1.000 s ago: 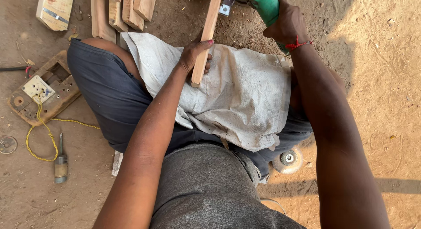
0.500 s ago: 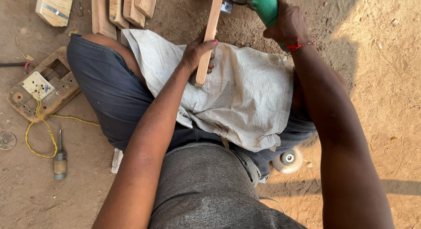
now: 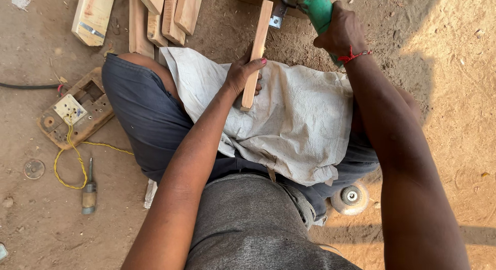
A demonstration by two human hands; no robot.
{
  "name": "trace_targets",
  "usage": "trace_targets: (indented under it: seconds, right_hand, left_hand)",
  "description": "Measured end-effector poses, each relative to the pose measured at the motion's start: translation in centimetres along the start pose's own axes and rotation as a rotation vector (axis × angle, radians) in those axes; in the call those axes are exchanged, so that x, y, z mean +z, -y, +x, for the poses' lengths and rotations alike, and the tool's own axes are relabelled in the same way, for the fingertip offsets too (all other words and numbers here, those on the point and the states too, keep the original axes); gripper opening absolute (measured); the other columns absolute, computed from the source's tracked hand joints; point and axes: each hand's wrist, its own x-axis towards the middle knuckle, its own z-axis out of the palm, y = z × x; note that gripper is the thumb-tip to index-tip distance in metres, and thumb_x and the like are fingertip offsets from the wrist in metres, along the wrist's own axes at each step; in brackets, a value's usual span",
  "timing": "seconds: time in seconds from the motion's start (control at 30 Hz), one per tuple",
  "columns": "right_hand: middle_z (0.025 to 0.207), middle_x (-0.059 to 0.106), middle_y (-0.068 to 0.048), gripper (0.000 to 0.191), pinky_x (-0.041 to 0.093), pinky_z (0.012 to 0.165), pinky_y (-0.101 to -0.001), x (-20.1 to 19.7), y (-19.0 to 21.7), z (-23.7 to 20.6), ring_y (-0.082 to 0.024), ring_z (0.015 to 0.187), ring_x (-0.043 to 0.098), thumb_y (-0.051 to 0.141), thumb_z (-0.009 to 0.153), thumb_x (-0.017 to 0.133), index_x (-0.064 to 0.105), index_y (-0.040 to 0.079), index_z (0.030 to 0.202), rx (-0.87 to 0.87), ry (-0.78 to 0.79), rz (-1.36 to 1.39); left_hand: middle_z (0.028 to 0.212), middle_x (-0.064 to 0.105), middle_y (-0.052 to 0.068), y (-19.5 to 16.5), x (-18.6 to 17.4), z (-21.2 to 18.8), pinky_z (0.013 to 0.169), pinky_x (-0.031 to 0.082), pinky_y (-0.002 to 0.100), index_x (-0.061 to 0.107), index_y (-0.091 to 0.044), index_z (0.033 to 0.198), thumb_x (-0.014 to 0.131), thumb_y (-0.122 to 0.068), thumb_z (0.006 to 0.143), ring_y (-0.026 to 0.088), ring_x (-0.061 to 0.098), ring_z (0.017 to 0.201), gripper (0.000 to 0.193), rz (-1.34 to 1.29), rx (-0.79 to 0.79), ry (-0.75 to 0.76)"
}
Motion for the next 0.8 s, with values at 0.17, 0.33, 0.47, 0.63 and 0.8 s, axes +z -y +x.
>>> trace_targets:
  seconds: [0.17, 0.33, 0.47, 0.63, 0.8]
  right_hand:
    - [0.097, 0.072, -0.025, 0.067, 0.064, 0.067, -0.0459, 0.1, 0.3, 0.0, -0.037, 0.081, 0.073, 0.018, 0.068, 0.090, 0.058, -0.004, 0.121, 0.039, 0.051, -0.017]
    - [0.094, 0.071, -0.026, 0.066, 0.064, 0.068, -0.0459, 0.1, 0.8, 0.4, -0.037, 0.079, 0.073, 0.016, 0.064, 0.089, 0.058, -0.002, 0.118, 0.056, 0.085, -0.012]
    - [0.095, 0.070, -0.026, 0.066, 0.063, 0.068, -0.0485, -0.4, 1.2, 1.1, -0.039, 0.080, 0.072, 0.017, 0.066, 0.088, 0.055, -0.005, 0.118, 0.096, 0.058, 0.000]
    - [0.096, 0.069, -0.023, 0.062, 0.063, 0.072, -0.0467, -1.1, 1.4, 1.1, -0.037, 0.081, 0.072, 0.016, 0.067, 0.087, 0.057, -0.001, 0.118, 0.146, 0.114, 0.013]
    - [0.096, 0.070, -0.020, 0.061, 0.063, 0.069, -0.0454, -0.7, 2.1, 1.9, -0.033, 0.079, 0.070, 0.016, 0.068, 0.085, 0.056, 0.000, 0.119, 0.182, 0.121, 0.002]
  left_hand:
    - [0.080, 0.059, 0.009, 0.0, 0.0, -0.1, 0.040, 0.053, 0.032, 0.062, -0.010, 0.137, 0.078, -0.040, 0.082, 0.017, 0.059, 0.049, 0.065, 0.056, -0.093, -0.021]
    - [0.077, 0.059, 0.007, 0.1, 0.1, 0.2, 0.041, 0.056, 0.032, 0.062, -0.013, 0.133, 0.079, -0.041, 0.081, 0.016, 0.062, 0.050, 0.062, 0.073, -0.011, -0.004]
    - [0.072, 0.057, 0.007, 0.2, 0.0, 0.3, 0.038, 0.053, 0.033, 0.064, -0.011, 0.127, 0.079, -0.041, 0.079, 0.018, 0.060, 0.045, 0.058, 0.061, -0.070, -0.028]
    - [0.073, 0.058, 0.007, 0.3, 0.1, 0.3, 0.039, 0.054, 0.033, 0.066, -0.008, 0.125, 0.079, -0.039, 0.081, 0.019, 0.062, 0.047, 0.056, 0.083, -0.030, -0.027]
    - [0.074, 0.058, 0.007, -0.1, 0.2, 0.1, 0.039, 0.054, 0.033, 0.065, -0.009, 0.128, 0.079, -0.040, 0.080, 0.018, 0.061, 0.047, 0.060, 0.084, -0.054, -0.051]
